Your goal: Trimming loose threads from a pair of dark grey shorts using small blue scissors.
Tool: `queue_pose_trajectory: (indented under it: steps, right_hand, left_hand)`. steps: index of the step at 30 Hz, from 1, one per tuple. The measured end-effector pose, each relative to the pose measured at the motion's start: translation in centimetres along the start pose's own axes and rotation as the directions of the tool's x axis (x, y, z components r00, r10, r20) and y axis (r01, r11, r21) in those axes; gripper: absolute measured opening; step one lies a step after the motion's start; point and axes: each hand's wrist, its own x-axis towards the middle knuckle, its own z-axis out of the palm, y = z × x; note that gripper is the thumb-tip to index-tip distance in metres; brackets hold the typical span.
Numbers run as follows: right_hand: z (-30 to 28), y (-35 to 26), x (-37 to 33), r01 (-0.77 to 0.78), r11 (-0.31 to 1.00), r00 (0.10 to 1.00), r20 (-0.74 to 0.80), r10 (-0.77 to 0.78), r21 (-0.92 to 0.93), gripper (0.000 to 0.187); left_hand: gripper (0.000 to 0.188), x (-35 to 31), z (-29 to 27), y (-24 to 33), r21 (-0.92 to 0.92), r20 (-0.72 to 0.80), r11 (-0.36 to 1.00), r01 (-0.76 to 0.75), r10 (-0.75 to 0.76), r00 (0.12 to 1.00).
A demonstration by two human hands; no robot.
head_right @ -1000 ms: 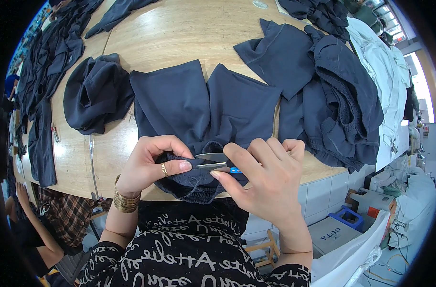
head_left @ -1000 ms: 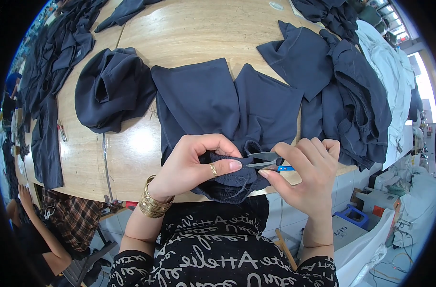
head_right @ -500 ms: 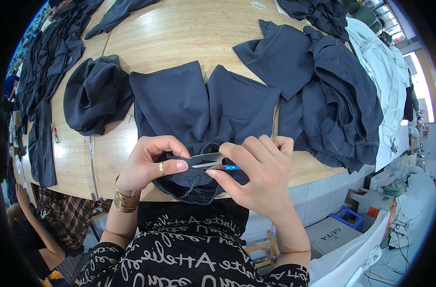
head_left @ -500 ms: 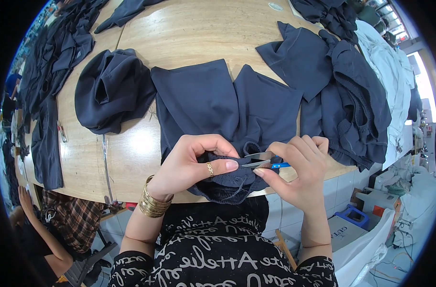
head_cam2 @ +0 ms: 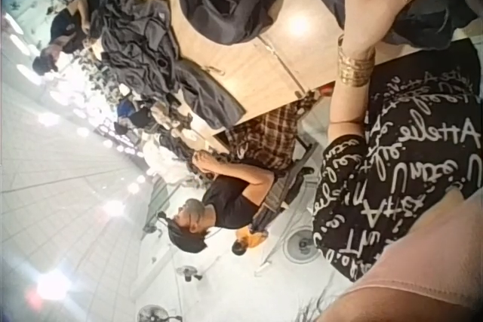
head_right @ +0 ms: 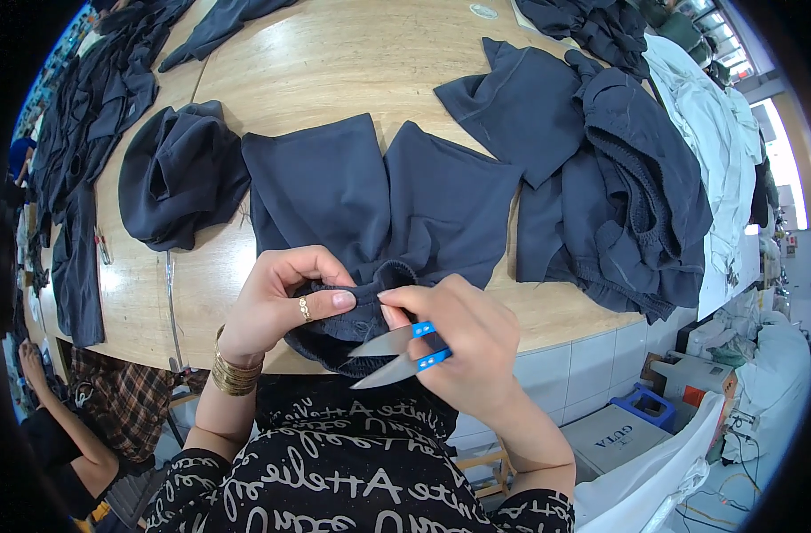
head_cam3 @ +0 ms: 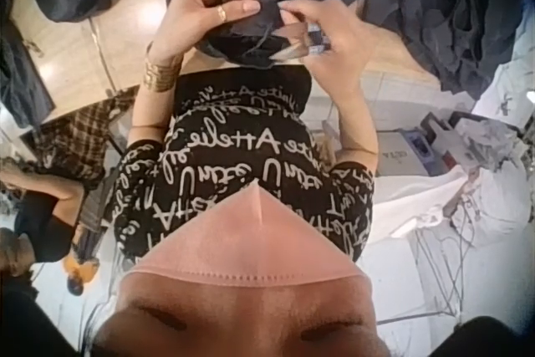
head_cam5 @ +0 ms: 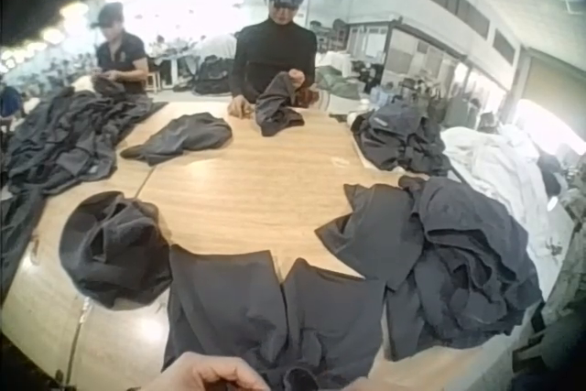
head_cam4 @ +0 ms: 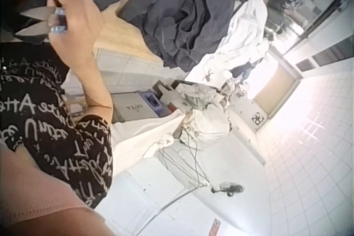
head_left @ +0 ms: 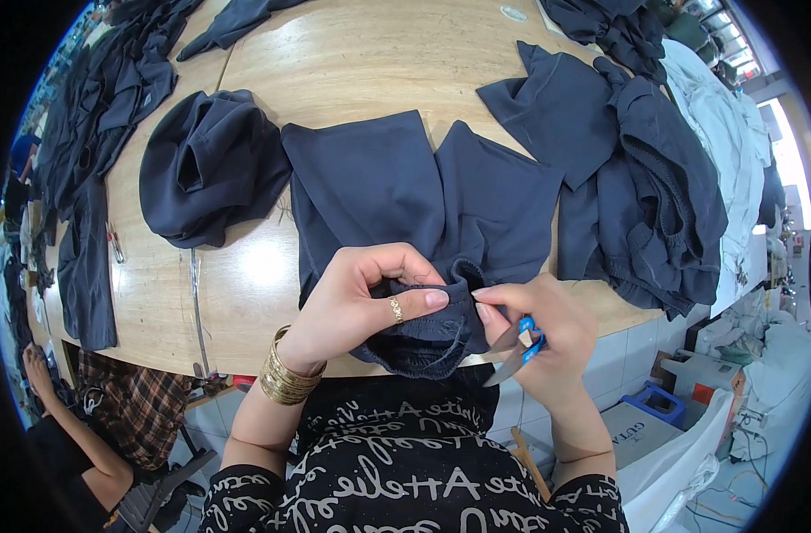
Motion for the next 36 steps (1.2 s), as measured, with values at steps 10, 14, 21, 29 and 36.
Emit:
queue_pose_trajectory:
  steps: [10,14,21,29,36]
  right_hand:
    - [0.5,0.4,0.0,0.303,0.916,0.952,0.049,-0.301,-0.262,0.029]
    - [0.5,0.3,0.1,0.298,0.913,0.954,0.069,-0.291,-0.279,0.025]
    - [0.8,0.8,-0.3,0.246,0.947,0.961,-0.071,-0.266,-0.205,0.023]
    - [0.9,1.2,-0.5,0.305,0.931,0.939,-0.098,-0.329,-0.201,0.024]
    - [1.0,0.9,-0.6,0.288,0.927,0.952,-0.031,-0.304,-0.241,0.024]
  left_hand:
    - [0.015,-0.1,1.0,0.2,0.189,-0.046,0.976,-0.105,0.115,0.992]
    - [0.016,-0.2,1.5,0.2,0.267,-0.06,0.956,-0.119,0.139,0.988]
    - [0.015,-0.1,1.2,-0.3,0.136,-0.062,0.986,-0.098,0.107,0.992]
    - [0.015,-0.3,1.2,-0.2,0.105,-0.061,0.991,-0.086,0.093,0.994]
    - [0.015,-0.4,1.6,-0.1,0.214,-0.045,0.967,-0.134,0.147,0.988]
